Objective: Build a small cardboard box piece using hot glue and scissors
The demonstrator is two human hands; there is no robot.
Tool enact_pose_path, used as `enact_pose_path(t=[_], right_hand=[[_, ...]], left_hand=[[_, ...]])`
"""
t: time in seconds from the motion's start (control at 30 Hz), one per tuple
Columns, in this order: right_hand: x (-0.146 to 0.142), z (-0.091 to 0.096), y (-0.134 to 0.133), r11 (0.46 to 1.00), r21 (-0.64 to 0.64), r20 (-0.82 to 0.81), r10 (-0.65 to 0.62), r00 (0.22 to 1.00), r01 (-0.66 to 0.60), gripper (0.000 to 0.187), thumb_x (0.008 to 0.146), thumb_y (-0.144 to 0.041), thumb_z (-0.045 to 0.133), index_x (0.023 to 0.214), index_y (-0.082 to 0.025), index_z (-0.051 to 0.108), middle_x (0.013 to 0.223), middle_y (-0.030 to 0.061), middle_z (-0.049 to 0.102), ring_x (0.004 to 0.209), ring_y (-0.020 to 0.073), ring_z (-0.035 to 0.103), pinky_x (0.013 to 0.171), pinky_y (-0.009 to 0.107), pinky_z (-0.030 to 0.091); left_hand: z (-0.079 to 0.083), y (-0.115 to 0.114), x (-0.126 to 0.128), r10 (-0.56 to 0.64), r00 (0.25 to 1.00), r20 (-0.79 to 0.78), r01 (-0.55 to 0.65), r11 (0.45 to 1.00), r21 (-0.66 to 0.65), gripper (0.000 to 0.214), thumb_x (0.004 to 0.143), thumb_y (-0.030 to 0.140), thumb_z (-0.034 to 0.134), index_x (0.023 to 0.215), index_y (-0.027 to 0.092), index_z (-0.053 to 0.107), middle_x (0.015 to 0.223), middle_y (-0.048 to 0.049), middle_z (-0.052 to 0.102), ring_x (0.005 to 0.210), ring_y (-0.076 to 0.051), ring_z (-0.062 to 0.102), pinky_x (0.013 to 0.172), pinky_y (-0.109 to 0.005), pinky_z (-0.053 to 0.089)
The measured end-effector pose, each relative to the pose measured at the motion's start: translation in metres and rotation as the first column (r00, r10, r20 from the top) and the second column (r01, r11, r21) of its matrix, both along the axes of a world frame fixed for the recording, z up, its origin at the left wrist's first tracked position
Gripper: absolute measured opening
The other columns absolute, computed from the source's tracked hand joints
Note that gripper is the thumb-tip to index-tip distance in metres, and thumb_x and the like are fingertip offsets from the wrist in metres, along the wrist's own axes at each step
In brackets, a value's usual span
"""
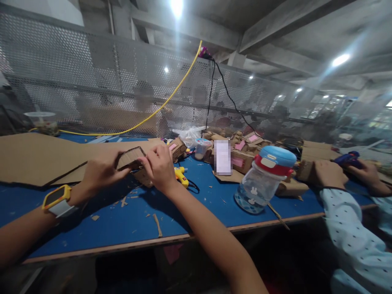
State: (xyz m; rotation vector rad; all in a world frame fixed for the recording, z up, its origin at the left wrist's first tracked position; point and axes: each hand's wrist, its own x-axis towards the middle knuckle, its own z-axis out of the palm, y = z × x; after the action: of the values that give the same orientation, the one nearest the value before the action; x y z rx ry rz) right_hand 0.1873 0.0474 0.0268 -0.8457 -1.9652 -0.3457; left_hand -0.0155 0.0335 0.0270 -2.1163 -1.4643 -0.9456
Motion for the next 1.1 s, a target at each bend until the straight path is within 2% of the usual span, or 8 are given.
enact_pose_path(t=[0.17,0.3,0.43,0.57,0.77,0.9,0.97,1.1], right_hand=[[-0.003,0.015,0.013,0.995,0.013,0.065,0.094,0.993,-0.095,0.021,0.100,-0.032,0.059,0.084,-0.019,0.065,0.094,0.0096,0.061,0.095,0.0236,0.053,0.090,0.039,0.044],[0.001,0.021,0.028,0.972,-0.026,0.047,0.232,0.971,-0.231,0.020,0.101,-0.029,0.058,0.083,-0.020,0.063,0.089,0.0065,0.065,0.091,0.0218,0.057,0.088,0.037,0.045],[0.011,0.011,0.031,0.962,-0.043,-0.038,0.269,0.962,-0.270,0.019,0.101,-0.026,0.056,0.084,-0.021,0.063,0.087,0.0057,0.068,0.088,0.0212,0.060,0.084,0.036,0.046],[0.018,0.001,0.028,0.965,-0.013,-0.019,0.260,0.965,-0.260,0.018,0.101,-0.025,0.056,0.086,-0.020,0.065,0.091,0.0072,0.069,0.092,0.0217,0.061,0.087,0.037,0.046],[0.016,-0.007,0.030,0.965,0.139,-0.011,0.226,0.974,-0.222,0.021,0.102,-0.026,0.052,0.089,-0.019,0.067,0.093,0.0092,0.068,0.092,0.0229,0.059,0.086,0.039,0.046],[0.014,-0.011,0.027,0.952,0.186,-0.032,0.255,0.966,-0.245,0.018,0.101,-0.028,0.053,0.097,-0.018,0.067,0.097,0.0104,0.067,0.095,0.0236,0.059,0.091,0.042,0.047],[0.013,-0.011,0.024,0.946,0.175,-0.039,0.283,0.958,-0.272,0.016,0.099,-0.031,0.057,0.100,-0.018,0.066,0.098,0.0105,0.068,0.097,0.0243,0.060,0.094,0.043,0.047],[0.010,-0.012,0.018,0.951,0.027,-0.074,0.309,0.948,-0.308,0.014,0.095,-0.030,0.062,0.104,-0.019,0.064,0.101,0.0093,0.069,0.101,0.0244,0.060,0.091,0.041,0.049]], left_hand=[[0.005,0.002,-0.002,0.049,0.998,0.038,-0.048,0.998,-0.027,0.044,0.084,0.047,0.065,0.113,0.015,0.070,0.100,-0.0164,0.077,0.091,-0.033,0.072,0.070,-0.037,0.050],[0.008,0.006,-0.008,0.145,0.989,0.041,-0.139,0.982,-0.131,0.049,0.083,0.049,0.066,0.117,0.014,0.069,0.099,-0.0160,0.077,0.084,-0.033,0.072,0.063,-0.035,0.046],[0.009,0.007,-0.010,0.168,0.986,0.010,-0.165,0.973,-0.162,0.046,0.082,0.048,0.066,0.114,0.015,0.070,0.096,-0.0151,0.077,0.082,-0.032,0.072,0.060,-0.035,0.044],[0.008,0.006,-0.008,0.133,0.991,-0.018,-0.134,0.983,-0.124,0.045,0.083,0.047,0.064,0.114,0.015,0.070,0.096,-0.0154,0.077,0.083,-0.033,0.071,0.062,-0.036,0.044],[0.008,-0.001,0.000,0.148,0.988,-0.039,-0.151,0.984,-0.092,0.045,0.083,0.045,0.063,0.115,0.014,0.070,0.101,-0.0165,0.076,0.090,-0.035,0.072,0.067,-0.036,0.048],[0.005,0.000,0.001,0.097,0.993,-0.065,-0.101,0.994,-0.049,0.042,0.083,0.043,0.063,0.112,0.013,0.071,0.101,-0.0171,0.077,0.095,-0.035,0.072,0.072,-0.036,0.050],[0.003,0.000,0.000,0.077,0.994,-0.075,-0.080,0.996,-0.041,0.042,0.084,0.043,0.063,0.112,0.013,0.070,0.100,-0.0175,0.077,0.096,-0.035,0.072,0.073,-0.037,0.050],[0.002,0.001,0.000,0.056,0.996,-0.072,-0.060,0.997,-0.048,0.041,0.085,0.043,0.062,0.111,0.012,0.070,0.099,-0.0180,0.077,0.095,-0.035,0.072,0.072,-0.038,0.050]])
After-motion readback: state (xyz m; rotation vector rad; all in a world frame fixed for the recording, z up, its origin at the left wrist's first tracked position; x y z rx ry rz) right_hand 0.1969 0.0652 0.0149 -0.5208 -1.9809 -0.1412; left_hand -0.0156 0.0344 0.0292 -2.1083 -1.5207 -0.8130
